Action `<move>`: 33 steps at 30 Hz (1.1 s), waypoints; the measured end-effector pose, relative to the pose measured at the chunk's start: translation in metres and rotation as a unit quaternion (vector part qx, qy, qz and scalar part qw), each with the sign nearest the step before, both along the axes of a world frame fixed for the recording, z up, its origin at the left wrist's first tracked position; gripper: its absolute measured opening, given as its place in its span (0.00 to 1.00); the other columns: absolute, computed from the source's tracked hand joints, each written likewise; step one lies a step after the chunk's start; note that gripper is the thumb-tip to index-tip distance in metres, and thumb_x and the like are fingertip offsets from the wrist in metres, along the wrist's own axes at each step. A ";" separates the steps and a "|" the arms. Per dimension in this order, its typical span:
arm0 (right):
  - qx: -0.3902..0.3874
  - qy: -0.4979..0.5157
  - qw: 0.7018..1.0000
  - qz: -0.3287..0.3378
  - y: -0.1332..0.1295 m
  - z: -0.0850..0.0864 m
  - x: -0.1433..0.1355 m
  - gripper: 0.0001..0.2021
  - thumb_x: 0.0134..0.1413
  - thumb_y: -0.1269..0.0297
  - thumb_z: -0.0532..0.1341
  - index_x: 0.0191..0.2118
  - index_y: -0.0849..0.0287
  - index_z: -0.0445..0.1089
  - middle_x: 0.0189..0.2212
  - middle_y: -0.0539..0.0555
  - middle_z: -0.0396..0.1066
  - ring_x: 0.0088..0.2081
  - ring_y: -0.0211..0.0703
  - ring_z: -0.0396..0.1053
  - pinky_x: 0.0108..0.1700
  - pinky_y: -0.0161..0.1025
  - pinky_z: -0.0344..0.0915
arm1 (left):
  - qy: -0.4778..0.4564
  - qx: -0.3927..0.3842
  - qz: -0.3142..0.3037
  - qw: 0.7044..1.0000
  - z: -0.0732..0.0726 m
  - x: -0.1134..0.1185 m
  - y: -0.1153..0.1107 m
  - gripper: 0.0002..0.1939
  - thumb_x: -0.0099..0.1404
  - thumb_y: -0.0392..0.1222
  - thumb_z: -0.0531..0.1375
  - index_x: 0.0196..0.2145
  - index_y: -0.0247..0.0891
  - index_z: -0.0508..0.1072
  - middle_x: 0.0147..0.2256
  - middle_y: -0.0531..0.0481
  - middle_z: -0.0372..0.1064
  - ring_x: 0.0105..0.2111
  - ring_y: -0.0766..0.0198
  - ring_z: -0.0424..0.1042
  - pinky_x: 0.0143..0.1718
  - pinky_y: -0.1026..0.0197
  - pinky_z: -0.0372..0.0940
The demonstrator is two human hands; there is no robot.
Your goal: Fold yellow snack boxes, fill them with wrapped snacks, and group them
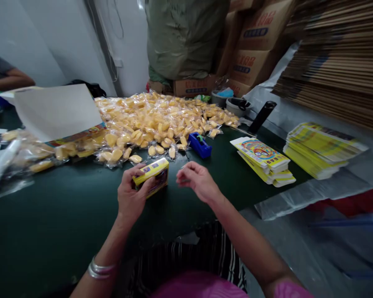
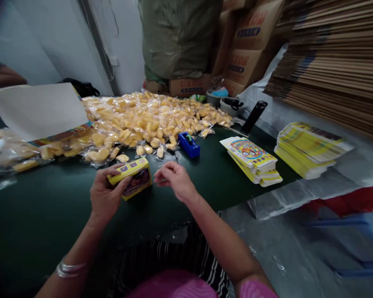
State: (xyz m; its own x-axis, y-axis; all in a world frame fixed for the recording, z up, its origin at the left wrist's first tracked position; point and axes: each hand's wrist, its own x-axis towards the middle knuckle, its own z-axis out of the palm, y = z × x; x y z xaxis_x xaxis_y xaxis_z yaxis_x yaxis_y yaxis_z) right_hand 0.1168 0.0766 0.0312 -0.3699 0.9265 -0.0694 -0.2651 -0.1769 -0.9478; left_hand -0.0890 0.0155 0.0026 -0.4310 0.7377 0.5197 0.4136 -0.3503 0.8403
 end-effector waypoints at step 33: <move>-0.083 0.048 0.993 0.061 -0.041 0.000 -0.044 0.18 0.38 0.54 0.74 0.23 0.61 0.68 0.18 0.46 0.68 0.19 0.31 0.64 0.25 0.32 0.64 | 0.267 0.139 0.013 0.953 0.001 0.020 -0.014 0.12 0.62 0.31 0.63 0.44 0.37 0.69 0.40 0.44 0.72 0.39 0.60 0.74 0.41 0.59 0.71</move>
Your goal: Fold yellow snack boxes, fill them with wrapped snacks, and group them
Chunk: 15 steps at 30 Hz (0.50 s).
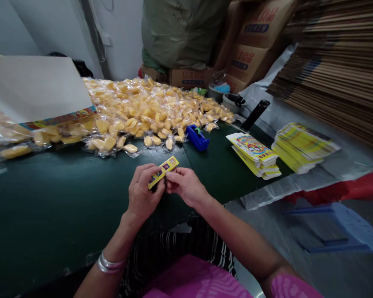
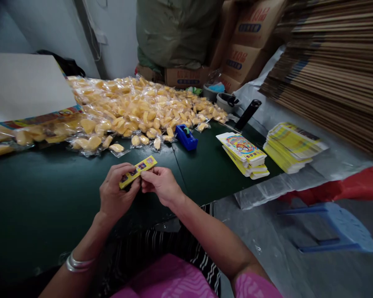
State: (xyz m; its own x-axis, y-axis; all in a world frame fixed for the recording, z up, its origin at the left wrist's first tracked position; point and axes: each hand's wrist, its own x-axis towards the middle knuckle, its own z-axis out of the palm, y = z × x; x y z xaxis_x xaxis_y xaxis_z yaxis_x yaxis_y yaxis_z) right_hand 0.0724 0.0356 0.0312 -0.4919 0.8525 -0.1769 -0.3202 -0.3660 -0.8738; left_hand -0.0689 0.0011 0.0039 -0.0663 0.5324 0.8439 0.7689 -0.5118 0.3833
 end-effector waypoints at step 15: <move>-0.019 0.020 0.998 -0.056 0.002 -0.014 -0.020 0.25 0.25 0.46 0.78 0.22 0.61 0.70 0.18 0.48 0.71 0.17 0.32 0.65 0.20 0.31 0.63 | -0.188 -0.120 -0.109 0.969 0.005 -0.015 -0.004 0.08 0.61 0.37 0.65 0.40 0.42 0.73 0.39 0.52 0.73 0.37 0.65 0.74 0.38 0.64 0.70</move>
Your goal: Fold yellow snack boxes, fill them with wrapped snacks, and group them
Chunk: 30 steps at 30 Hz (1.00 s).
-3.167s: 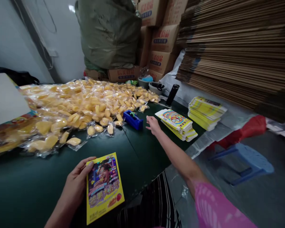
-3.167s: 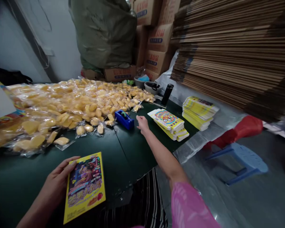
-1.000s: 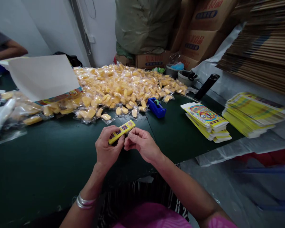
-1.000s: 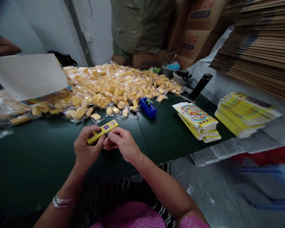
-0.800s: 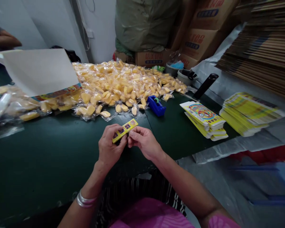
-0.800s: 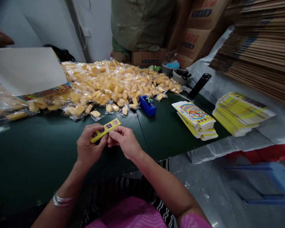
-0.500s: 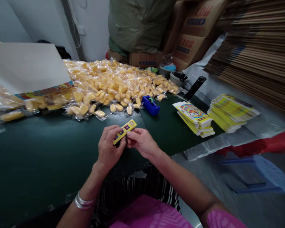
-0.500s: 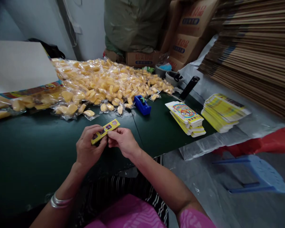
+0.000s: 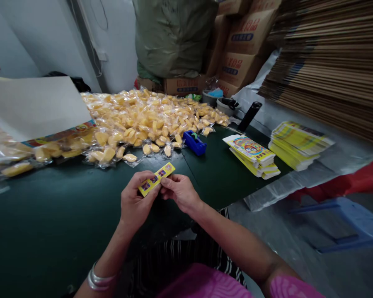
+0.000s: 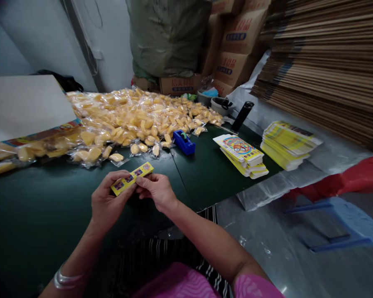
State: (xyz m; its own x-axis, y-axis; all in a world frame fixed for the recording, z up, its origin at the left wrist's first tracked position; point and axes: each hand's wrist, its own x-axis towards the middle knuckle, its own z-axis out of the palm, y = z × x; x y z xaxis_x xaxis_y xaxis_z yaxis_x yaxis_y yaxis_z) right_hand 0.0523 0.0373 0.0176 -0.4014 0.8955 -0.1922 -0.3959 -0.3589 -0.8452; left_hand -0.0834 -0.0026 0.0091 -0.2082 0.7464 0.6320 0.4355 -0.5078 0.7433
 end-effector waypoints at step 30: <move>0.352 -0.293 0.886 0.077 0.023 0.010 0.027 0.09 0.50 0.68 0.67 0.37 0.55 0.68 0.34 0.52 0.73 0.37 0.50 0.71 0.40 0.45 0.66 | -0.003 -0.133 0.105 0.985 0.016 -0.017 0.007 0.20 0.48 0.52 0.71 0.35 0.40 0.73 0.31 0.53 0.72 0.29 0.62 0.71 0.32 0.61 0.69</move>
